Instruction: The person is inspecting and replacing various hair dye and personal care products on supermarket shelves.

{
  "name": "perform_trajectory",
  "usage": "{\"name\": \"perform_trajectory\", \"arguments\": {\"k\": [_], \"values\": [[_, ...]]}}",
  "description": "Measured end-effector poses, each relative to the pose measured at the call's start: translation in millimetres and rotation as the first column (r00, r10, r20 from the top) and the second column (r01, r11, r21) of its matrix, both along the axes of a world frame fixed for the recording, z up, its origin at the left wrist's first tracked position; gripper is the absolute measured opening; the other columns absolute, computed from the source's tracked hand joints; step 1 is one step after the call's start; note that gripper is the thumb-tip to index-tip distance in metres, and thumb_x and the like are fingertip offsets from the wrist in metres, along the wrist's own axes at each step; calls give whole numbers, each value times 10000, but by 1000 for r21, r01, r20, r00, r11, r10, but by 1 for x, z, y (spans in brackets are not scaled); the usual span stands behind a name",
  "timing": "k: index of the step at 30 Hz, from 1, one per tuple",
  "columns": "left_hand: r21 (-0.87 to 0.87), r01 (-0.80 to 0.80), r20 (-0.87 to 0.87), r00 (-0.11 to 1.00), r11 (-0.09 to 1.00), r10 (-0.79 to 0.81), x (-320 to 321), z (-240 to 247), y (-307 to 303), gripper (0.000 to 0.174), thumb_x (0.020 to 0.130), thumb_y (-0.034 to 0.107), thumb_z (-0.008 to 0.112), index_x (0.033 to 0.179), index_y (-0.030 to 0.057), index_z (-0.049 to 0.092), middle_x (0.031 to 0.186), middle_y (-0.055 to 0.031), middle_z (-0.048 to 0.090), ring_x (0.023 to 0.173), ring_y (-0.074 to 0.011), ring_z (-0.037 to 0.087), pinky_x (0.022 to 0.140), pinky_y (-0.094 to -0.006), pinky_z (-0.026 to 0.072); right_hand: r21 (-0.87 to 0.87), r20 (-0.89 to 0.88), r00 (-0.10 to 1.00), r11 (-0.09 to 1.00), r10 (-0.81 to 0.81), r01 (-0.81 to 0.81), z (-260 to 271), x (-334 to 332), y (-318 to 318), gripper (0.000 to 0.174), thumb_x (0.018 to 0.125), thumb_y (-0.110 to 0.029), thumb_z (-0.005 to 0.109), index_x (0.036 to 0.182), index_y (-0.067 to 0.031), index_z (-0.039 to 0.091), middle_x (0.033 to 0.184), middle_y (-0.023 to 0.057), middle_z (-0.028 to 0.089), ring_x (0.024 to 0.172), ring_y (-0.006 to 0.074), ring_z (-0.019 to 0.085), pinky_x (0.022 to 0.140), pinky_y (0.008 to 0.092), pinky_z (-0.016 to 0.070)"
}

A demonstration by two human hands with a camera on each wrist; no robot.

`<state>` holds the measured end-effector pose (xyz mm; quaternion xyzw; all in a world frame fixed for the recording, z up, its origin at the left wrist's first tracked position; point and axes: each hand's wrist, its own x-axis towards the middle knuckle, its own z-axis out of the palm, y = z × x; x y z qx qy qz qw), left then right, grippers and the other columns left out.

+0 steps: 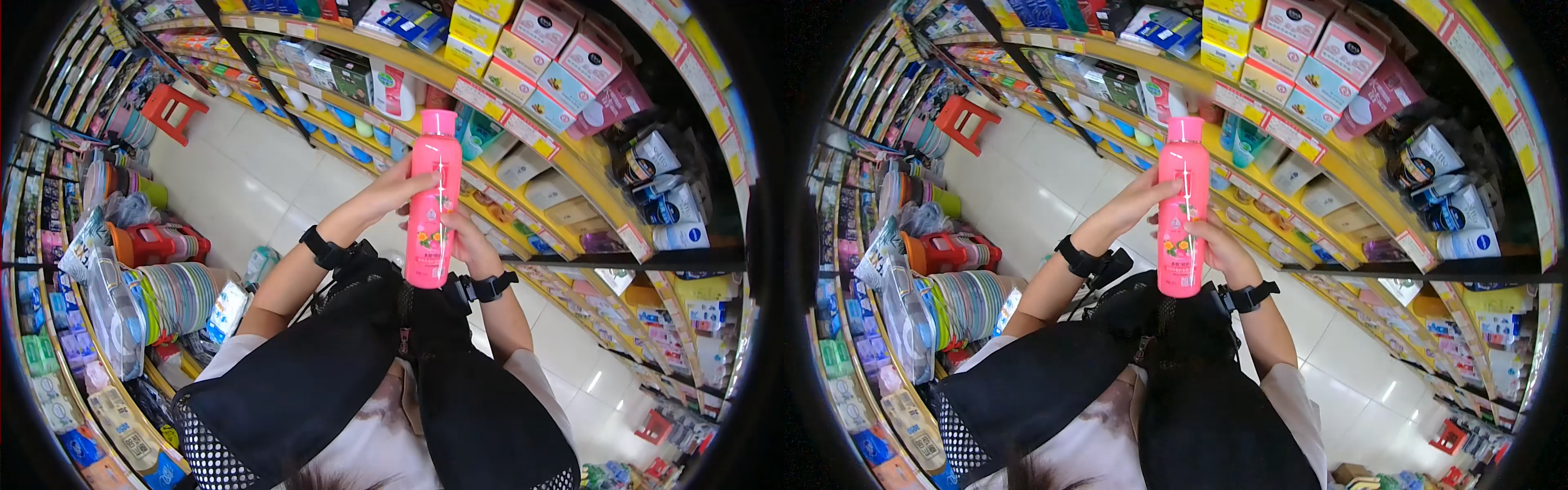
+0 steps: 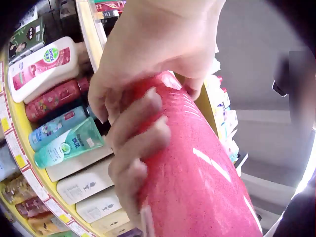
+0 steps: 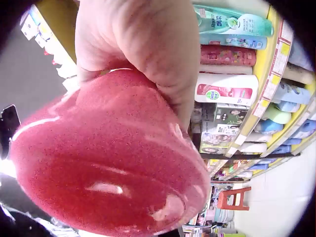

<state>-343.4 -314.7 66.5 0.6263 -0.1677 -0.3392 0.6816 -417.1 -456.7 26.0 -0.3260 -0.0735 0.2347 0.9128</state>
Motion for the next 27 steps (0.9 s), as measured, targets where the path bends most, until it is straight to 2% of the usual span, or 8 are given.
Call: {"name": "perform_trajectory", "arguments": {"k": [2, 5, 7, 13, 15, 22, 24, 27], "values": [[-35, -86, -26, 996, 996, 85, -4, -6, -6, 437, 784, 302, 539, 1113, 54, 391, 849, -30, 513, 713, -73, 494, 507, -195, 381, -37, -118, 987, 994, -106, 102, -2, -4, 2, 540, 773, -204, 551, 1202, -5, 291, 1091, 183, 474, 947, 299, 526, 789, 376, 459], [-96, -279, -37, 960, 956, 276, -4, -9, -15, 372, 795, 295, 528, 1036, 24, 447, 886, -63, 549, 779, -103, 538, 676, -250, 442, -146, -185, 969, 980, -162, 136, -10, -8, 1, 524, 795, -229, 545, 1201, -3, 304, 1083, 133, 479, 948, 207, 520, 798, 314, 444], [-131, -281, -126, 956, 951, 265, 2, -10, -14, 355, 800, 291, 523, 1029, 28, 452, 878, -58, 550, 776, -104, 539, 673, -249, 443, -329, -201, 964, 939, -173, 100, -9, -24, 2, 557, 791, -251, 562, 1212, 4, 300, 1112, 84, 450, 986, 122, 471, 828, 277, 405], [-192, -266, -315, 928, 945, 197, 5, -28, -6, 329, 813, 283, 509, 1029, 43, 450, 868, -35, 549, 786, -108, 544, 689, -248, 443, -362, -143, 970, 923, -195, 132, -2, -35, 10, 559, 792, -245, 561, 1209, 21, 299, 1114, 70, 444, 1007, 118, 442, 857, 276, 375], [-170, -258, -312, 929, 951, 196, 2, -33, -5, 343, 831, 314, 467, 1013, 23, 480, 935, -84, 569, 825, -152, 562, 744, -284, 451, -377, -96, 977, 915, -191, 142, -3, -35, 10, 552, 794, -246, 558, 1206, 21, 304, 1106, 70, 448, 1002, 116, 445, 858, 276, 374], [-187, -250, -389, 907, 950, 163, -2, -40, 3, 388, 844, 330, 433, 1089, 29, 425, 990, -106, 547, 895, -191, 542, 800, -333, 430, -396, -280, 939, 915, -201, 78, 8, -28, 14, 520, 796, -246, 551, 1195, 5, 329, 1076, 60, 468, 947, 107, 482, 821, 255, 398], [-276, -312, -593, 800, 909, 94, -1, -41, 4, 401, 854, 348, 401, 1109, 38, 413, 993, -114, 545, 907, -212, 536, 805, -353, 426, -410, -296, 936, 910, -191, 56, 3, -27, 15, 518, 794, -246, 554, 1192, 2, 333, 1071, 56, 472, 941, 105, 486, 814, 251, 402], [-320, -337, -612, 787, 885, 77, -1, -47, 6, 406, 858, 363, 382, 1112, 48, 414, 998, -116, 542, 912, -224, 533, 808, -369, 423, -434, -245, 955, 900, -165, 44, -5, -27, 18, 517, 790, -249, 559, 1185, 1, 339, 1065, 55, 475, 944, 105, 484, 821, 253, 398]]}}
